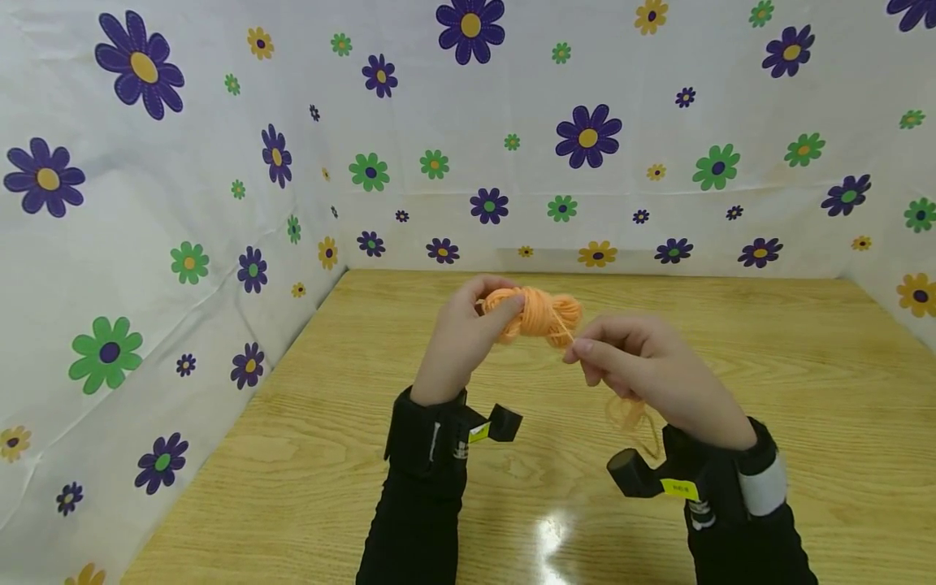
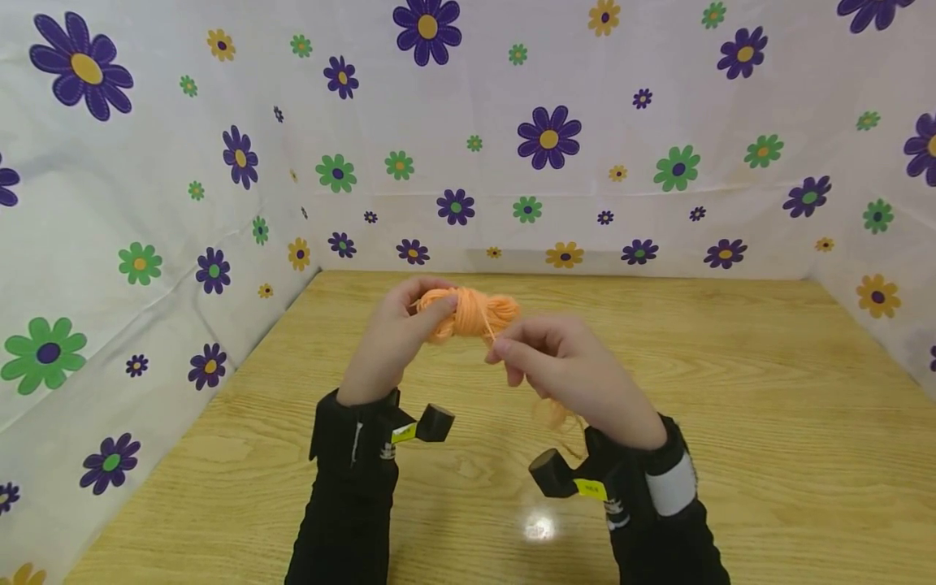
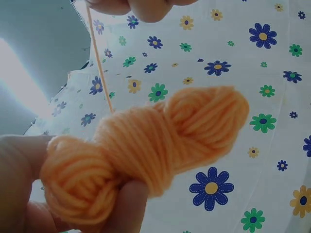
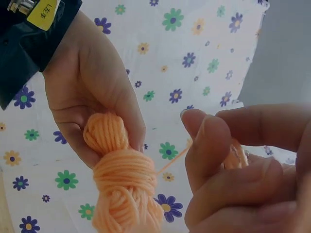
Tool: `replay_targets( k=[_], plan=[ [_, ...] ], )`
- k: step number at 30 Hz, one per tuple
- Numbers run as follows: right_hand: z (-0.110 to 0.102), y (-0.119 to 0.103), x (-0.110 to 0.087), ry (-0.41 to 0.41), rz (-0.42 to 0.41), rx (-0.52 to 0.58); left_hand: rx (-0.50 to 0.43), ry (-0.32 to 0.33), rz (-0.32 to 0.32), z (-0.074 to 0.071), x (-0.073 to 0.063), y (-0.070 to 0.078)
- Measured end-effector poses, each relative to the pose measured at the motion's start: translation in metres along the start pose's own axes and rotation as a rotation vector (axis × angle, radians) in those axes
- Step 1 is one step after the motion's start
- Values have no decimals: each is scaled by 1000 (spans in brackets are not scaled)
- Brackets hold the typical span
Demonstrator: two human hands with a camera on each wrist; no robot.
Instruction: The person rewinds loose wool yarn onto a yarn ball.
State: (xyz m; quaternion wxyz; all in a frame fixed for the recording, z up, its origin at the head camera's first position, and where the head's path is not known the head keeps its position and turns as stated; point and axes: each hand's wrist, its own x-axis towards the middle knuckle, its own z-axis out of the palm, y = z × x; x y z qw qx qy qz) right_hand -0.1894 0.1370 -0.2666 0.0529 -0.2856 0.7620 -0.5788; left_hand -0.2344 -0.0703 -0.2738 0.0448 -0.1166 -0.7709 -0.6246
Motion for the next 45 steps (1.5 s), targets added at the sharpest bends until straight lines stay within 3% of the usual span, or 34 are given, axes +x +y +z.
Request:
replay_targets(
  k=[5, 10, 18, 26, 32, 38, 45],
  plan=[
    [6, -1, 2, -31, -31, -62, -28, 39, 33, -1, 0, -1],
    [10, -3, 3, -80, -62, -99, -81, 94, 22, 0, 2, -1],
    [12, -2, 4, -171, -35, -159, -167, 207, 54, -5, 6, -4],
    [11, 6, 10, -299, -44, -199, -339, 322, 87, -11, 9, -5],
    [12, 11, 14, -361, 7, -213, -495, 381, 105, -14, 10, -3],
    [11, 19, 20, -390, 70, -263, -678, 365, 140, -16, 10, -2],
    [9, 31, 26, -398, 132, -267, -797, 215, 124, -19, 5, 2]
  ],
)
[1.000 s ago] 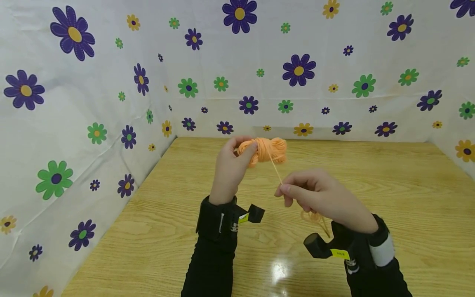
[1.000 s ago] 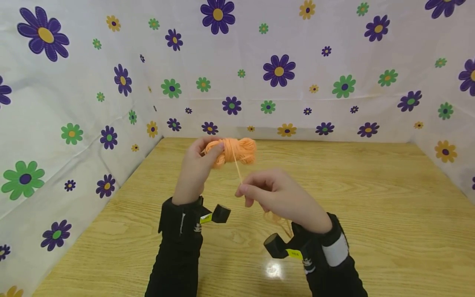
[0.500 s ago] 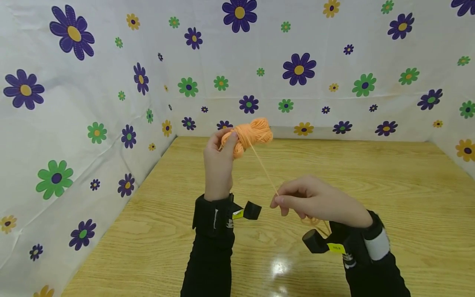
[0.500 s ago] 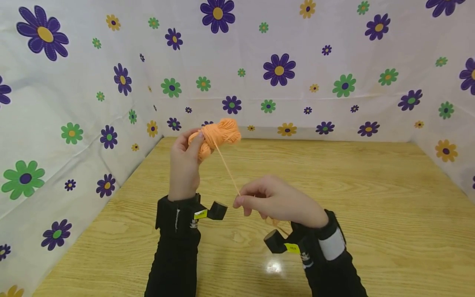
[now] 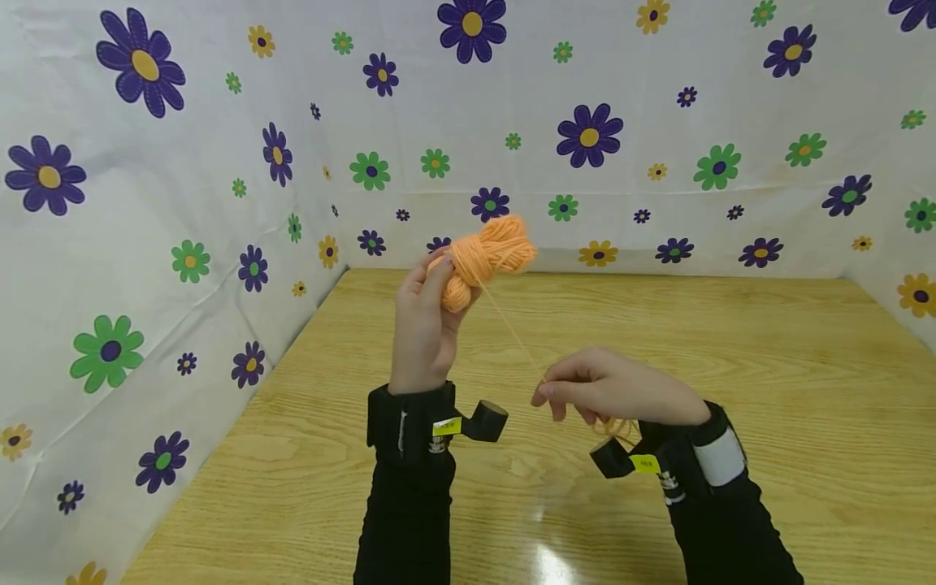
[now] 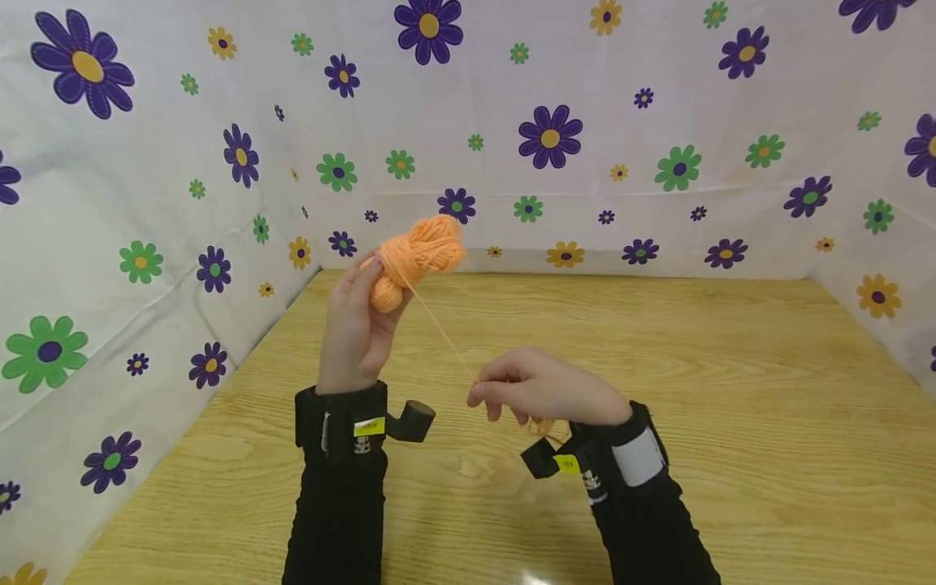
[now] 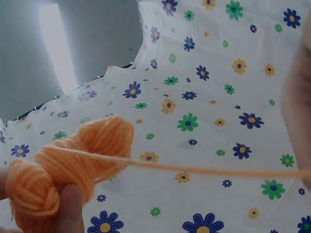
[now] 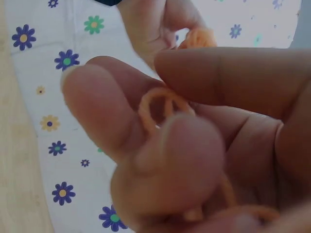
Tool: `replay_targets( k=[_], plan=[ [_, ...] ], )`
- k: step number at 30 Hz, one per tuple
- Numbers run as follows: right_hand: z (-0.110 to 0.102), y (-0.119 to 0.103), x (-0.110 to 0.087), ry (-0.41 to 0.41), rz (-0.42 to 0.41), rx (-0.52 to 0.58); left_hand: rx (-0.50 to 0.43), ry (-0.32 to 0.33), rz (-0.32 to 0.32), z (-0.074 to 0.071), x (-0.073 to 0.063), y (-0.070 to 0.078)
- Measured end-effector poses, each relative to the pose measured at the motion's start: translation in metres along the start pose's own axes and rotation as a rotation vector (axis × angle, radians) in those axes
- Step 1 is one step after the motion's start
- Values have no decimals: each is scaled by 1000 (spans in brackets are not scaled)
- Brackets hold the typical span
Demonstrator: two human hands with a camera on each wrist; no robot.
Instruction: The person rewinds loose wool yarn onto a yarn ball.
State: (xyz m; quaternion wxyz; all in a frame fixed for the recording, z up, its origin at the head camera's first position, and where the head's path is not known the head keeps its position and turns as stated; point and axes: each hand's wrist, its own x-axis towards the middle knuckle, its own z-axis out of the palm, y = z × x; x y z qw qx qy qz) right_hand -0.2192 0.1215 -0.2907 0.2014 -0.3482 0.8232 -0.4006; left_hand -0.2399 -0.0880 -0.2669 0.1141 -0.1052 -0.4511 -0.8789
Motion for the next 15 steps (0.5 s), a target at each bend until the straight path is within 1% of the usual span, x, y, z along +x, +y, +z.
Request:
replay_targets(
  k=[2, 4, 6, 7, 9, 13, 15],
  plan=[
    [-1, 4, 2, -2, 12, 11, -25, -44, -40, 1, -2, 3],
    [-2, 7, 4, -3, 25, 20, -46, -91, -94, 1, -5, 5],
    [-4, 11, 5, 1, 37, 26, -41, -155, -147, 0, -6, 7],
    [-5, 13, 5, 5, 41, 29, -29, -198, -170, 0, -7, 7],
    [-8, 17, 6, 19, 46, 40, 4, -288, -209, -1, -8, 7],
    [-13, 25, 5, 75, 49, 98, 113, -458, -256, -1, -8, 6],
    [-16, 28, 3, 115, 53, 131, 175, -518, -274, -1, -8, 5]
  ],
)
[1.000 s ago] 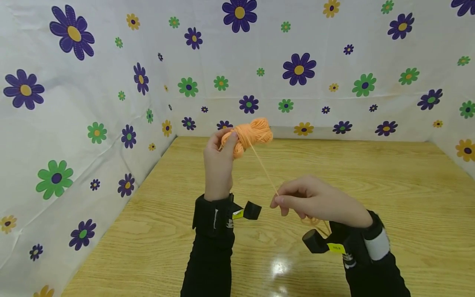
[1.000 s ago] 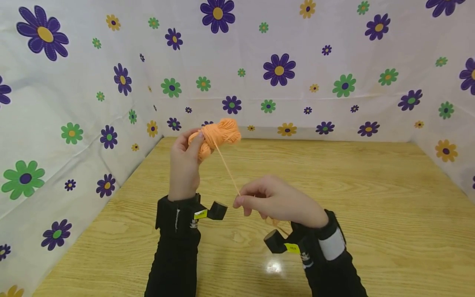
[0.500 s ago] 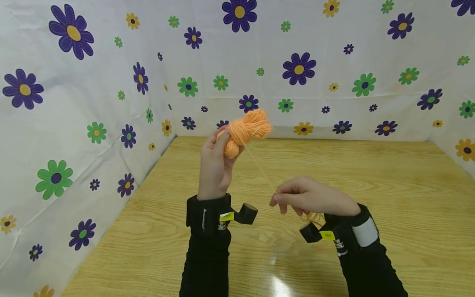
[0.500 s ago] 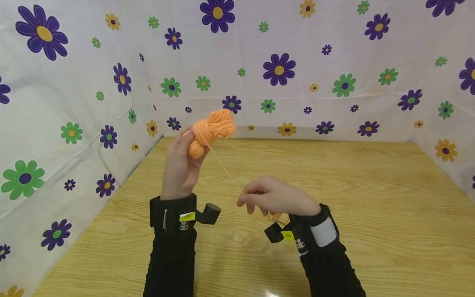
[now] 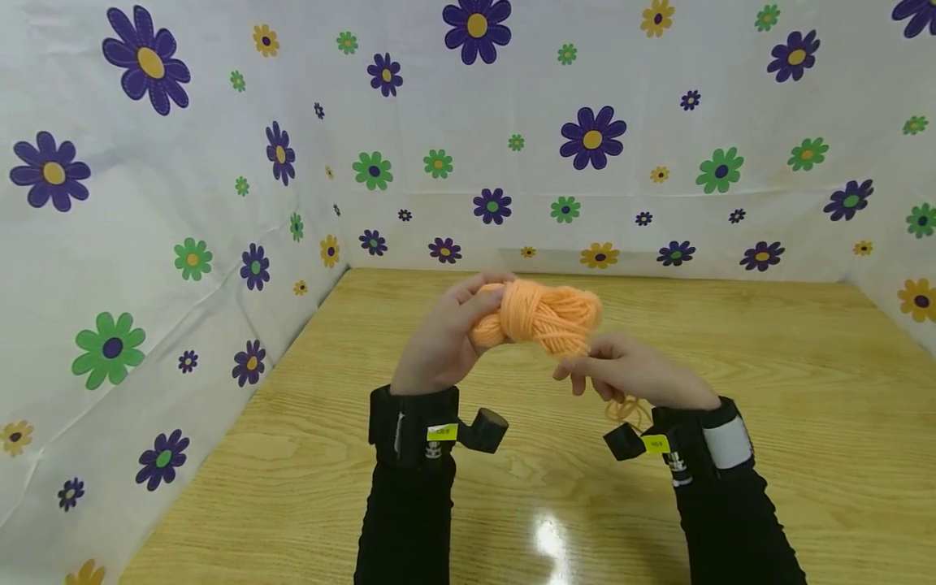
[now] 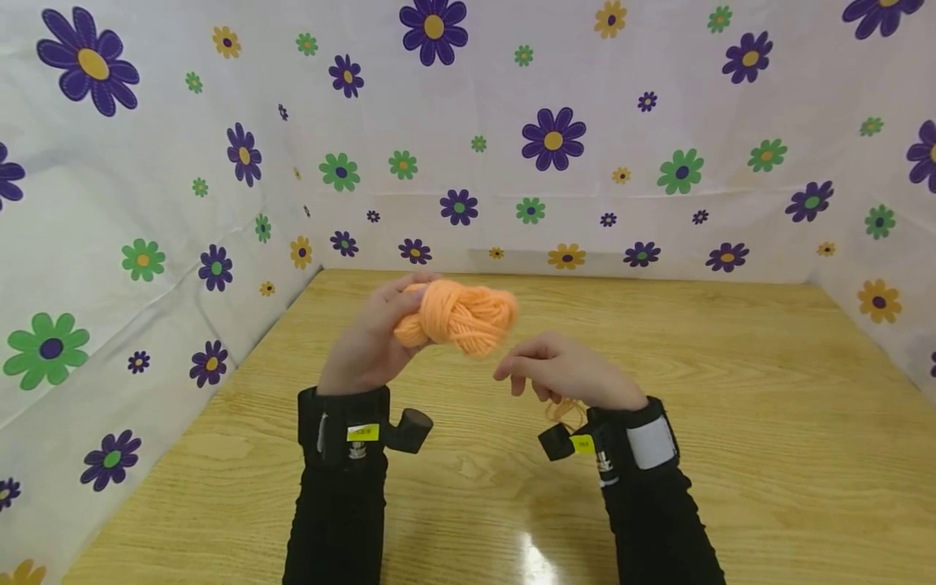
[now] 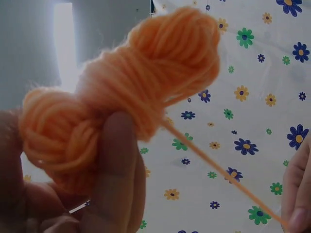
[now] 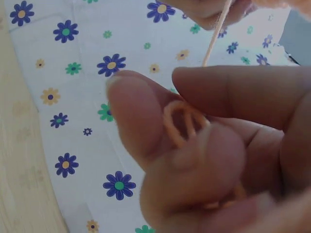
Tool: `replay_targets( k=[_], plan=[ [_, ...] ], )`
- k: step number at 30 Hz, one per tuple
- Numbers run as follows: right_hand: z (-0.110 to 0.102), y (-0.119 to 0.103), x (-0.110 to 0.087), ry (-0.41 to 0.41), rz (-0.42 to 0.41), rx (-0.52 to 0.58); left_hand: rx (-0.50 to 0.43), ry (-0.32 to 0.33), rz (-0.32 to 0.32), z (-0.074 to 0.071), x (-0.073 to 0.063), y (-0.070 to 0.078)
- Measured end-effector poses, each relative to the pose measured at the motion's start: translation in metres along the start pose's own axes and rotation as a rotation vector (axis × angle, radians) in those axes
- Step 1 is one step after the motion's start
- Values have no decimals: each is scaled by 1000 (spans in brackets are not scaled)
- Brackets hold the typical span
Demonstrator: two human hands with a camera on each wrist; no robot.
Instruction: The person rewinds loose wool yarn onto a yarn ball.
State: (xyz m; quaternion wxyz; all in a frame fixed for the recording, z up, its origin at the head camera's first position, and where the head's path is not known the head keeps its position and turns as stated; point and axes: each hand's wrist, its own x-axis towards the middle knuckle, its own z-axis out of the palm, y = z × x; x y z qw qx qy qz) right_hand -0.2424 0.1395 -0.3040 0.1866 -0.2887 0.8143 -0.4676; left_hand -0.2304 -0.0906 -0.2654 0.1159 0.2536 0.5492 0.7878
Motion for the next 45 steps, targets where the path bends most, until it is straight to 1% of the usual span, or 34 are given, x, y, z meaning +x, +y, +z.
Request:
replay_targets(
  k=[4, 11, 13, 16, 18, 22, 26, 30, 35, 39, 42, 45],
  plan=[
    [-7, 3, -4, 71, 11, 51, 130, -98, -40, 0, 0, -1],
    [-12, 1, -8, 148, -13, 7, 342, -273, -95, 3, -2, 0],
    [-12, 1, -9, 164, -11, 13, 394, -305, -111, 3, -2, 0],
    [-12, -1, -11, 186, -5, 35, 466, -333, -130, 4, -1, -1],
    [-13, -3, -14, 206, -2, 50, 519, -337, -143, 4, -1, -3],
    [-13, -9, -19, 246, -22, 74, 631, -322, -159, 5, 1, -5],
    [-12, -15, -24, 264, -58, 97, 697, -310, -161, 5, 4, -8],
    [-11, -19, -28, 268, -94, 116, 728, -294, -160, 5, 5, -10],
    [-7, -25, -33, 272, -123, 127, 763, -254, -182, 4, 5, -12],
    [-3, -31, -35, 263, -154, 118, 758, -221, -189, 5, 5, -14],
    [0, -34, -35, 252, -178, 108, 749, -179, -183, 5, 6, -15],
    [4, -38, -36, 232, -185, 96, 736, -117, -181, 6, 7, -15]
  ],
)
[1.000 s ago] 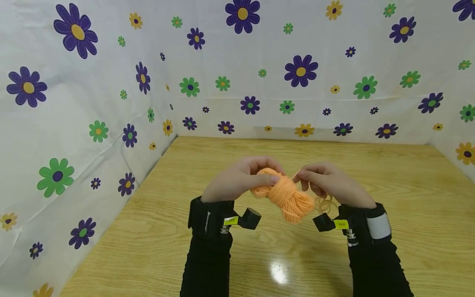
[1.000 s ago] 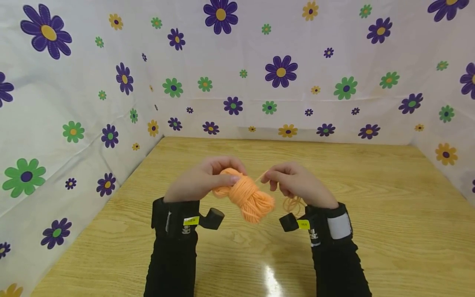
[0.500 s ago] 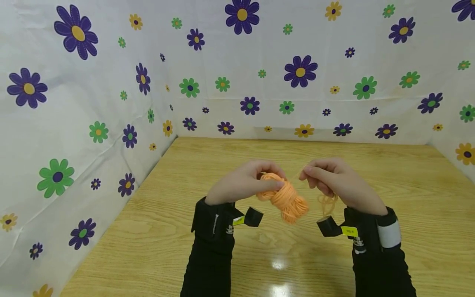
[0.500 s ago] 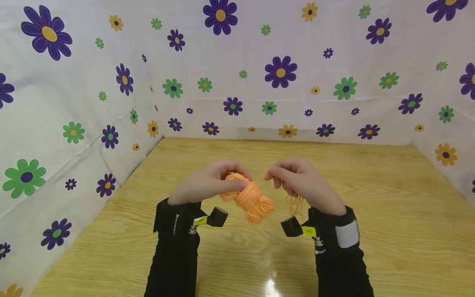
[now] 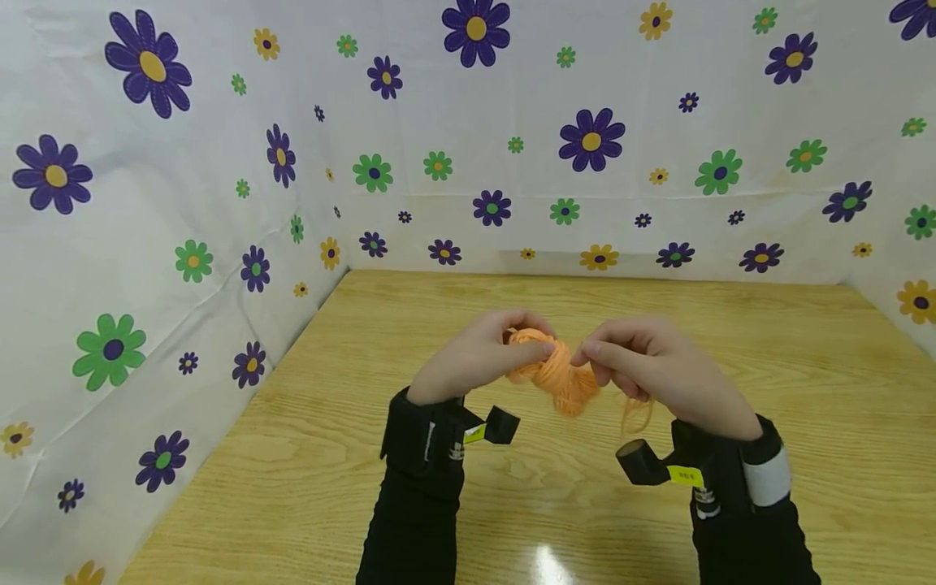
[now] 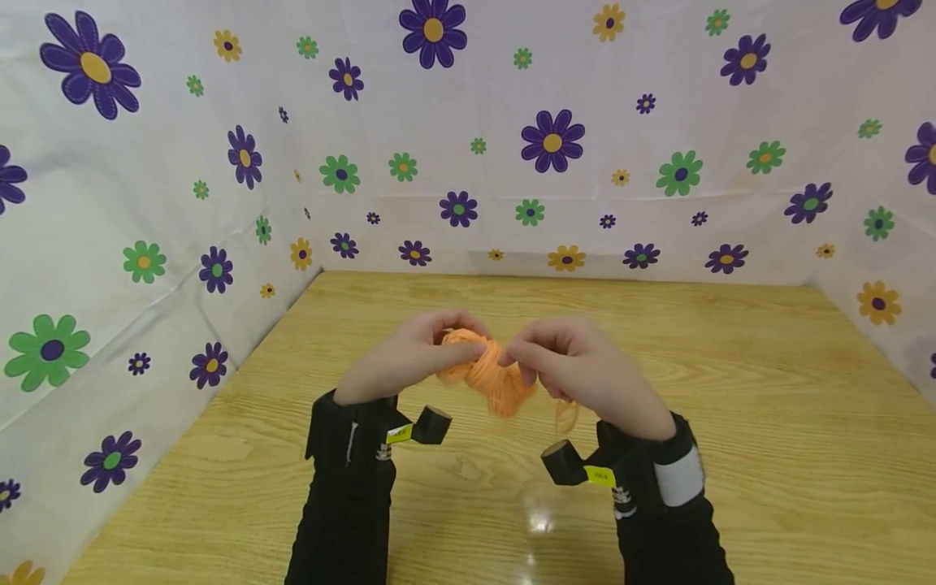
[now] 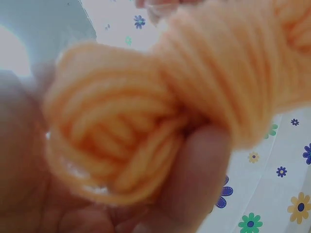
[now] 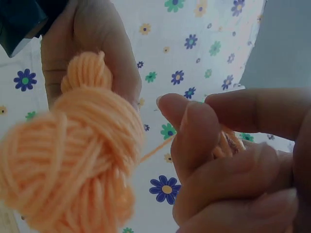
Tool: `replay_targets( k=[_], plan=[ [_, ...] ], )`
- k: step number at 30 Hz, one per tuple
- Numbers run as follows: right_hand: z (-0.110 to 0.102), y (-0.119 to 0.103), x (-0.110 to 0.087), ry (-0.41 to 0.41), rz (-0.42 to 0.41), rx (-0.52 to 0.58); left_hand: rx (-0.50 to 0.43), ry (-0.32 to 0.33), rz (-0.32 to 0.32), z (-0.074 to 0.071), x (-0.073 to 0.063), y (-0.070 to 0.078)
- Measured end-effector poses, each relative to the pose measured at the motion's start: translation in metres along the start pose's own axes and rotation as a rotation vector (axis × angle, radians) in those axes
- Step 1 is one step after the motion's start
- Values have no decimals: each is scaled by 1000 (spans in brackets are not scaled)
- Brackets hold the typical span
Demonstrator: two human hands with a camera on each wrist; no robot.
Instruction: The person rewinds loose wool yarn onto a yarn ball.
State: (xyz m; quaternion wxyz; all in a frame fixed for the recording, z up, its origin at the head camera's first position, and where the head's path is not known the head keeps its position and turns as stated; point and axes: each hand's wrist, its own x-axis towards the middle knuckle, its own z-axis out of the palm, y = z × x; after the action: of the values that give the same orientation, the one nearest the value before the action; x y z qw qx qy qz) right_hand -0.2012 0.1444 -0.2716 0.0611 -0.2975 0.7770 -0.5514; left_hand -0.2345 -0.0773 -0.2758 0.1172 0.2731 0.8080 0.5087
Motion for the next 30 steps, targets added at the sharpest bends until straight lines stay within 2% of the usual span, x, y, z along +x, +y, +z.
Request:
replay_targets(
  k=[6, 14, 19, 26, 30],
  plan=[
    [10, -5, 1, -62, -8, -69, -11, 127, -36, 0, 1, 0],
    [20, -6, 7, -169, -33, -121, -36, 260, -23, 1, 2, -2],
    [24, -6, 10, -217, -43, -127, -127, 330, -16, 0, 2, -1],
    [31, -2, 12, -249, -4, -150, -218, 452, -23, 0, 2, 2],
    [34, 0, 15, -267, 1, -158, -284, 496, 10, 0, 3, 2]
  ],
)
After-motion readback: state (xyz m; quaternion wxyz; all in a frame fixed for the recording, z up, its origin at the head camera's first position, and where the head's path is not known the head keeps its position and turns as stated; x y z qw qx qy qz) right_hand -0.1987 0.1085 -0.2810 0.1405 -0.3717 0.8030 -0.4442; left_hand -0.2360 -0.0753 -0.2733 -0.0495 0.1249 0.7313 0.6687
